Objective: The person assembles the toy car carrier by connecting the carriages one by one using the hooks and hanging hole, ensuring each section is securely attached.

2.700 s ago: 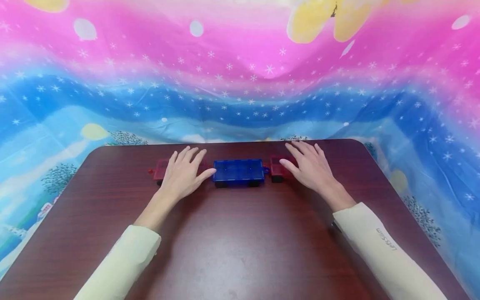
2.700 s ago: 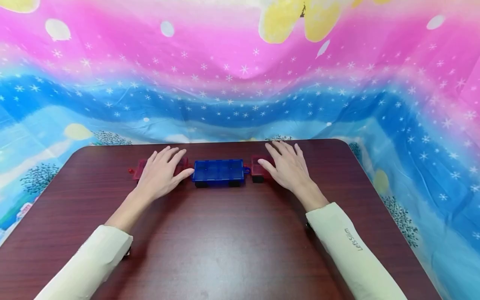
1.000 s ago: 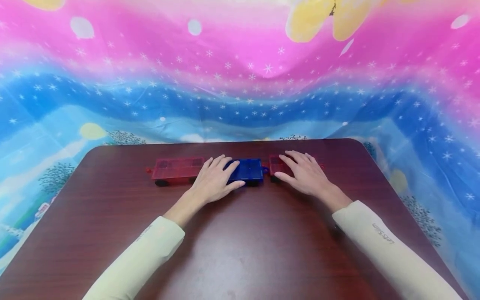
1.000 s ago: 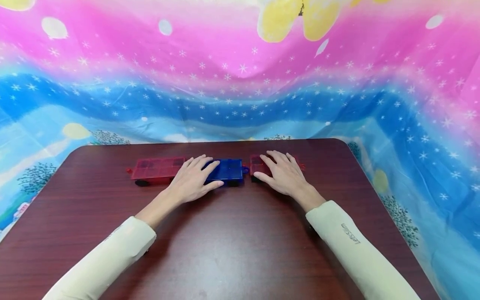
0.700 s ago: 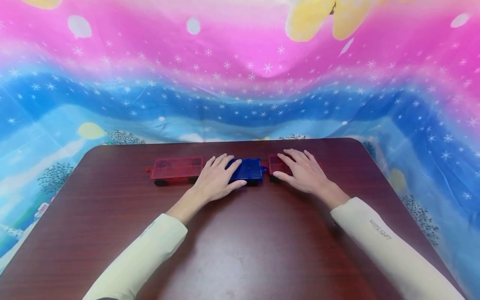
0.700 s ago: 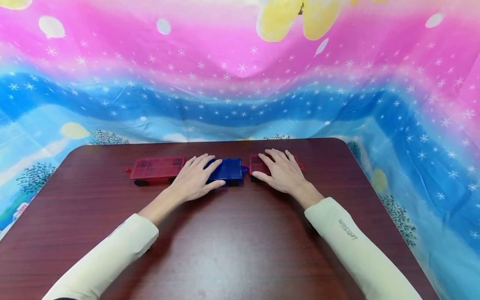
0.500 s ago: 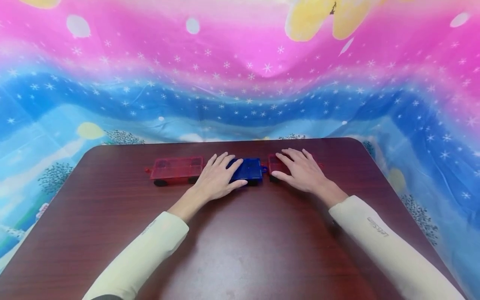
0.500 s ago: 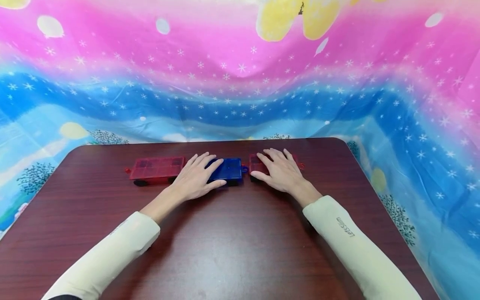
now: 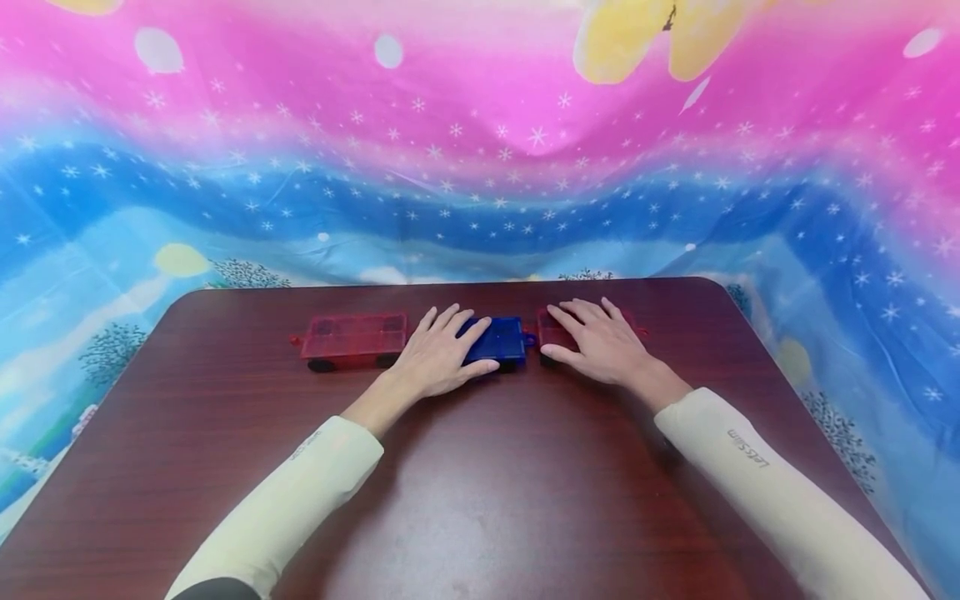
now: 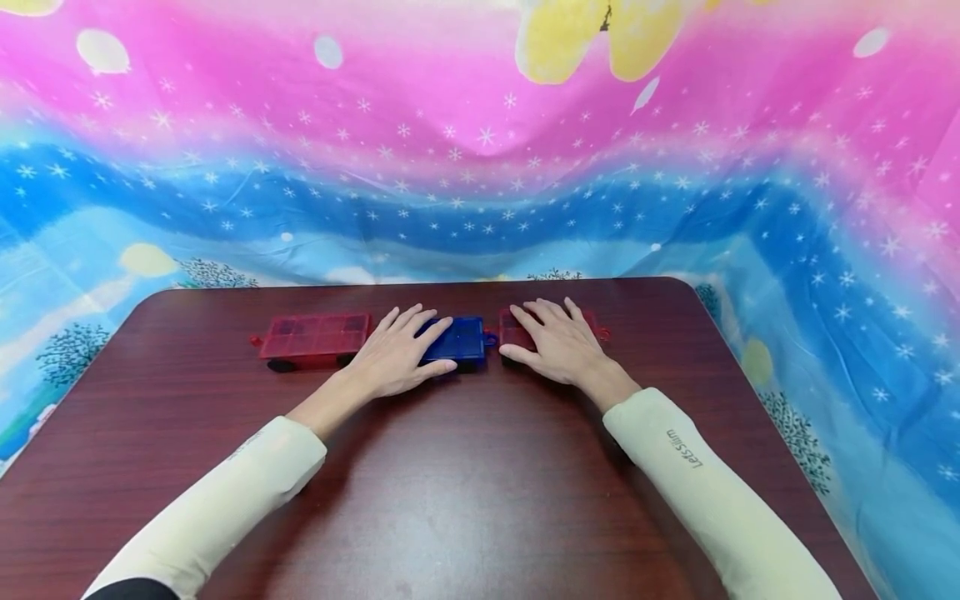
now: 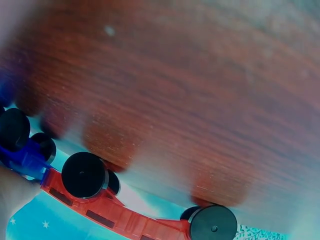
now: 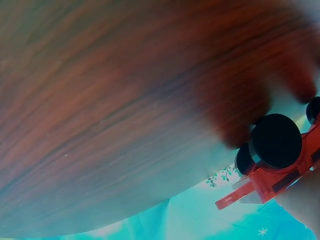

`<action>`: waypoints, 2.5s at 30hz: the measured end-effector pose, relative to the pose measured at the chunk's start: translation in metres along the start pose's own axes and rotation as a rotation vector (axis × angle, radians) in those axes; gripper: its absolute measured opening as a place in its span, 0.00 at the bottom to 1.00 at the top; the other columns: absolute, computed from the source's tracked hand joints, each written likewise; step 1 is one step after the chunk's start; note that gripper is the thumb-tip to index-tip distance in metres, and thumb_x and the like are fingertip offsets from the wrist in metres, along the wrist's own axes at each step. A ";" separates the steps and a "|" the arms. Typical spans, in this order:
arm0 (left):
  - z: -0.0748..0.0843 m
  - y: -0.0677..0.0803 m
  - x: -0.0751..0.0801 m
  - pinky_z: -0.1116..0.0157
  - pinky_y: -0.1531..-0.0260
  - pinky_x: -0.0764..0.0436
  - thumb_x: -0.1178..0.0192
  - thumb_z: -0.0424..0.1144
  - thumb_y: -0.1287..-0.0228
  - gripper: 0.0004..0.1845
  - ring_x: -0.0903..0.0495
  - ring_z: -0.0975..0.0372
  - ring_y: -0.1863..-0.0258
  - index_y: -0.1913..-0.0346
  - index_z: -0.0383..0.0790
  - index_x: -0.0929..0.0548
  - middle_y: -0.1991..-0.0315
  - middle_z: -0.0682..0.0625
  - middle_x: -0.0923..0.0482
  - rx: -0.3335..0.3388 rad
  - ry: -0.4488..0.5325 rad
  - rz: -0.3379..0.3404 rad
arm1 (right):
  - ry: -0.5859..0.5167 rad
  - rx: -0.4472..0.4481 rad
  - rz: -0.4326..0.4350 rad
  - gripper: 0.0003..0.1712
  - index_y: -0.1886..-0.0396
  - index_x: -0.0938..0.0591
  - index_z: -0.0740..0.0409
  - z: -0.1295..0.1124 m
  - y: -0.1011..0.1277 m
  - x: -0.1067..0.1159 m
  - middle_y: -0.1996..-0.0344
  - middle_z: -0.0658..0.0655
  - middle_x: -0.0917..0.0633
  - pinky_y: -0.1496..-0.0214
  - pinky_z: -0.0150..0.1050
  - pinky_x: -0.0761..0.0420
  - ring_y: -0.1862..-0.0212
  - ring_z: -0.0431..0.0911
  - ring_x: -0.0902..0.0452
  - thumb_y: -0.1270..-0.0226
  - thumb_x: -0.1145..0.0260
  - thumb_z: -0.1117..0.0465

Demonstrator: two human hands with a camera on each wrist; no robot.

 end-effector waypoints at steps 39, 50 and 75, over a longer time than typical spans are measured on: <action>0.000 -0.008 -0.008 0.44 0.30 0.54 0.73 0.80 0.47 0.48 0.53 0.50 0.26 0.26 0.59 0.51 0.28 0.48 0.45 0.042 0.014 -0.066 | -0.010 0.002 -0.035 0.52 0.26 0.45 0.43 0.003 -0.003 -0.008 0.33 0.54 0.35 0.28 0.57 0.50 0.30 0.52 0.43 0.45 0.66 0.19; 0.001 -0.011 -0.008 0.44 0.30 0.54 0.74 0.81 0.47 0.48 0.53 0.49 0.26 0.26 0.60 0.53 0.27 0.48 0.47 0.041 0.003 -0.078 | 0.010 0.020 -0.028 0.52 0.26 0.47 0.44 0.002 -0.003 -0.010 0.30 0.53 0.38 0.27 0.57 0.53 0.27 0.49 0.48 0.43 0.68 0.20; 0.000 -0.012 -0.011 0.45 0.29 0.56 0.75 0.80 0.47 0.47 0.56 0.52 0.25 0.26 0.62 0.57 0.26 0.50 0.51 0.026 0.013 -0.070 | 0.025 0.008 -0.038 0.52 0.26 0.48 0.43 0.007 -0.003 -0.013 0.28 0.52 0.41 0.27 0.57 0.52 0.27 0.50 0.49 0.44 0.70 0.19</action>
Point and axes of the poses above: each hand's wrist, its own y-axis away from the middle knuckle, its own x-axis out of the back of the hand, z = x × y, the point moved 8 cm from there along -y, towards the middle knuckle
